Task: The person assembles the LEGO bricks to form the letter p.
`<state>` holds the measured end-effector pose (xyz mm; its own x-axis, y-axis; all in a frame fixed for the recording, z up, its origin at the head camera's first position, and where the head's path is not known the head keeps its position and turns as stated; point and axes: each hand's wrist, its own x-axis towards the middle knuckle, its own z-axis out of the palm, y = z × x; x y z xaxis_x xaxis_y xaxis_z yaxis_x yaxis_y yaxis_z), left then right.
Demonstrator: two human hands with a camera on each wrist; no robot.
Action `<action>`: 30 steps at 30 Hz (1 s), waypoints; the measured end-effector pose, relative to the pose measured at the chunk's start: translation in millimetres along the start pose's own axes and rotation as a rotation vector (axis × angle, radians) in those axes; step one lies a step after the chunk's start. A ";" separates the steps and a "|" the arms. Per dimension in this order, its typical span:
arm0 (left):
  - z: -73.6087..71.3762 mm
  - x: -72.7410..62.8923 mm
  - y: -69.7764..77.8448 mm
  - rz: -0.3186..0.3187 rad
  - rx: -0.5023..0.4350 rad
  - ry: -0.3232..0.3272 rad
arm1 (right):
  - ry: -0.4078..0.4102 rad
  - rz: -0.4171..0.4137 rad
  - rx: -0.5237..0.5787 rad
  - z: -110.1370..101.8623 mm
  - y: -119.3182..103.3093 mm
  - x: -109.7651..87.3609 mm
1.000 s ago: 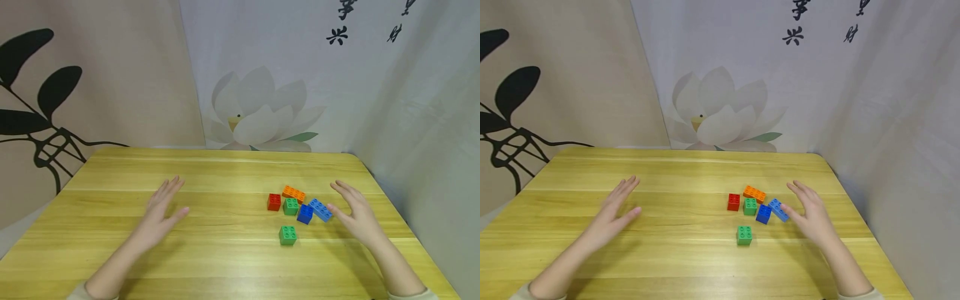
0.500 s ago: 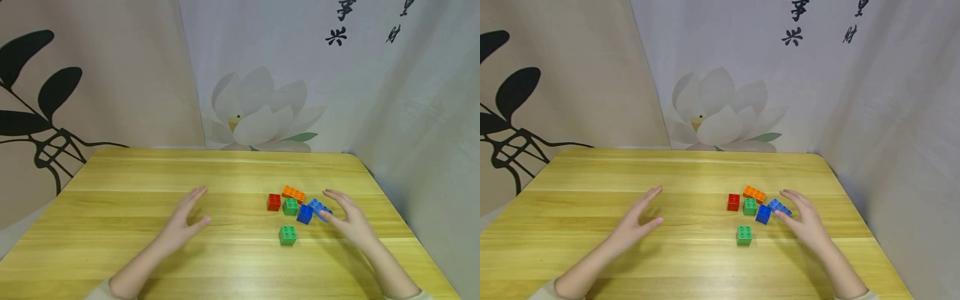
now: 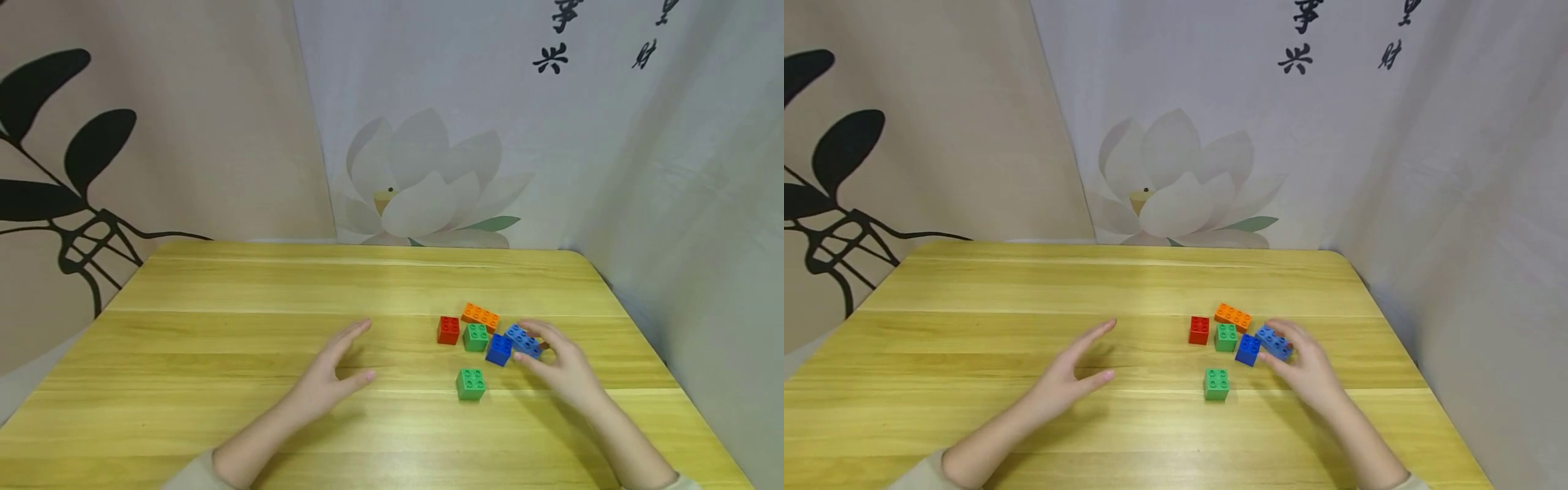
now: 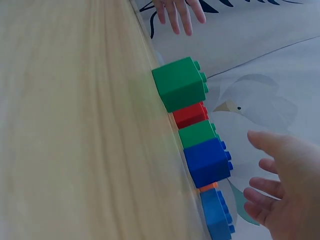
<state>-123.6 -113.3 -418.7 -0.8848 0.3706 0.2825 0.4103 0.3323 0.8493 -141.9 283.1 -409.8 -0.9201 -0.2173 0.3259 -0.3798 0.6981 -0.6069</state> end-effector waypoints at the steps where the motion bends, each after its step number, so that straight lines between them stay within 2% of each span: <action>1: 2.0 0.1 0.2 -0.003 -0.012 -0.006 | -0.003 0.009 0.001 1.1 -0.8 -0.1; 11: 20.2 4.6 -0.9 -0.045 -0.100 -0.059 | -0.037 0.126 0.056 9.6 -7.6 -1.9; 23: 46.7 10.8 1.2 -0.088 -0.150 -0.097 | -0.026 0.150 0.086 21.3 -5.2 -3.7; 30: 63.4 18.6 4.5 -0.065 -0.167 -0.119 | -0.036 0.179 0.123 24.7 -3.9 -4.0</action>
<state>-124.2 -49.9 -438.0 -0.8719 0.4559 0.1788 0.3023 0.2138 0.9289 -139.1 264.4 -426.7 -0.9758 -0.1232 0.1806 -0.2172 0.6394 -0.7376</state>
